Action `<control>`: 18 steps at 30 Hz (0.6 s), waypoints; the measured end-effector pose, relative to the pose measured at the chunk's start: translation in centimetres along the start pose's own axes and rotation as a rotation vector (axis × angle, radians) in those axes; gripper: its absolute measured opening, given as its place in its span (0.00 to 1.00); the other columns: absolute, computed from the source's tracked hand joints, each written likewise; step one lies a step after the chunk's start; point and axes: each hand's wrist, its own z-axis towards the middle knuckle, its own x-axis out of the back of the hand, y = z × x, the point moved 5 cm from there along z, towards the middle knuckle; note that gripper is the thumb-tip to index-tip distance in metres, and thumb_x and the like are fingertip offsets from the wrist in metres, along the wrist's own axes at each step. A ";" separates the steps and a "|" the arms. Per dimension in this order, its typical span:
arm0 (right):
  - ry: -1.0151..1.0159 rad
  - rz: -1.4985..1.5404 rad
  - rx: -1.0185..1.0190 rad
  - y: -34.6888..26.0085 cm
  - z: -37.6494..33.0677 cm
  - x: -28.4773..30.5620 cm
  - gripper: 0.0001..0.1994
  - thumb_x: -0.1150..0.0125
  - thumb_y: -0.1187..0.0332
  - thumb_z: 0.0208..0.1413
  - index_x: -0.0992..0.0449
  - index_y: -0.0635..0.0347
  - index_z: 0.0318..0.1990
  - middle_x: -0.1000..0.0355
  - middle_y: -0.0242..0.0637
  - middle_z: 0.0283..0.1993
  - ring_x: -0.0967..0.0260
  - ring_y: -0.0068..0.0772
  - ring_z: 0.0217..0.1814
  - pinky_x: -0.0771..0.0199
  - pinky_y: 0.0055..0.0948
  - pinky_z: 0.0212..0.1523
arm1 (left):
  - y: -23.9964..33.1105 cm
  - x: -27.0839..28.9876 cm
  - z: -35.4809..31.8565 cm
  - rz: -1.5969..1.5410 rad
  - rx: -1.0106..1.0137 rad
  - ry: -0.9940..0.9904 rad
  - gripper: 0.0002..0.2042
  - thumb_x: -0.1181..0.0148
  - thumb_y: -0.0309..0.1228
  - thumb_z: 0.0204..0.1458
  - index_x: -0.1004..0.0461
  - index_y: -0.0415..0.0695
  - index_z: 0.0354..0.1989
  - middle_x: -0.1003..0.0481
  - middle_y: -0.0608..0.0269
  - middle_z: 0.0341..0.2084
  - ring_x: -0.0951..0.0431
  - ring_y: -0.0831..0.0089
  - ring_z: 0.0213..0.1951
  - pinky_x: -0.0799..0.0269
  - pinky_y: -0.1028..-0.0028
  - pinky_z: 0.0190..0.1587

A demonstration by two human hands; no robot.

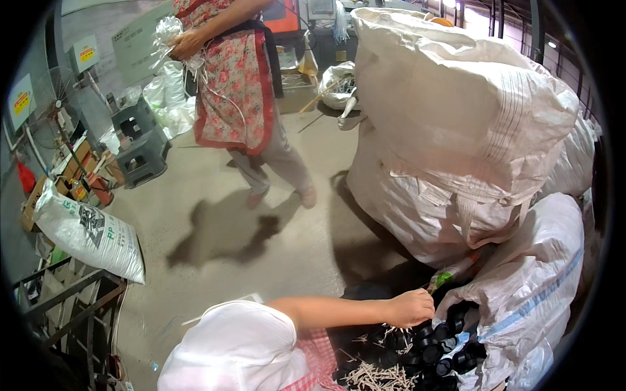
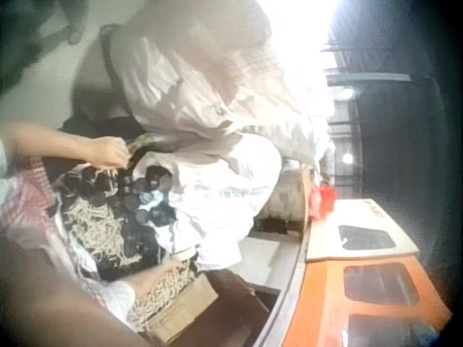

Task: The person sorts plastic rings and black plastic components from a pile onto a packing surface, occasionally tossing items into a large white bag.

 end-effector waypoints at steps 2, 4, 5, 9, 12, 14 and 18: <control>-0.004 0.010 0.032 -0.9 0.3 -0.2 0.38 0.33 0.56 0.36 0.40 0.58 0.58 0.40 0.48 0.58 0.44 0.50 0.61 0.43 0.41 0.59 | 0.1 0.1 0.3 -0.009 0.018 -0.005 0.06 0.42 0.25 0.44 0.27 0.42 0.32 0.27 0.60 0.32 0.29 0.59 0.40 0.36 0.64 0.45; -0.012 0.017 0.060 -1.7 0.1 -0.5 0.38 0.34 0.55 0.36 0.40 0.57 0.58 0.40 0.48 0.58 0.45 0.49 0.62 0.43 0.41 0.59 | 0.0 0.0 0.3 -0.021 0.033 -0.010 0.06 0.42 0.26 0.44 0.28 0.42 0.31 0.27 0.60 0.31 0.29 0.59 0.39 0.36 0.64 0.45; -0.016 0.016 0.075 -2.1 0.0 -0.6 0.38 0.34 0.55 0.36 0.40 0.57 0.58 0.40 0.47 0.59 0.45 0.49 0.62 0.43 0.41 0.59 | -0.2 -0.1 0.2 -0.011 0.041 -0.008 0.06 0.42 0.26 0.43 0.28 0.42 0.31 0.28 0.60 0.31 0.29 0.59 0.39 0.36 0.64 0.43; -0.025 0.017 0.123 -3.3 -0.8 -1.1 0.39 0.35 0.53 0.37 0.40 0.56 0.59 0.41 0.47 0.60 0.46 0.48 0.63 0.44 0.41 0.60 | -0.6 -0.5 -0.1 -0.036 0.073 0.017 0.06 0.42 0.26 0.43 0.28 0.43 0.31 0.28 0.61 0.30 0.29 0.60 0.37 0.36 0.64 0.39; -0.035 0.018 0.162 -4.2 -2.0 -1.3 0.39 0.36 0.51 0.38 0.41 0.55 0.59 0.42 0.46 0.60 0.47 0.47 0.63 0.44 0.41 0.60 | -0.1 0.2 -0.9 -0.016 0.107 0.024 0.05 0.43 0.26 0.44 0.29 0.44 0.30 0.29 0.60 0.28 0.30 0.60 0.36 0.36 0.64 0.38; -0.035 0.018 0.186 -4.4 -2.7 -1.5 0.39 0.36 0.50 0.38 0.41 0.54 0.60 0.42 0.45 0.61 0.47 0.47 0.64 0.44 0.41 0.60 | -0.3 0.4 -1.2 -0.025 0.153 0.027 0.05 0.44 0.27 0.44 0.28 0.44 0.30 0.29 0.59 0.28 0.30 0.60 0.36 0.36 0.64 0.38; 0.021 0.019 0.304 -3.9 -3.5 -2.2 0.39 0.37 0.48 0.39 0.41 0.53 0.60 0.43 0.44 0.62 0.48 0.46 0.65 0.44 0.41 0.60 | -1.1 -0.3 -0.3 -0.046 0.185 0.027 0.05 0.43 0.29 0.45 0.28 0.44 0.30 0.28 0.58 0.27 0.28 0.58 0.35 0.33 0.63 0.38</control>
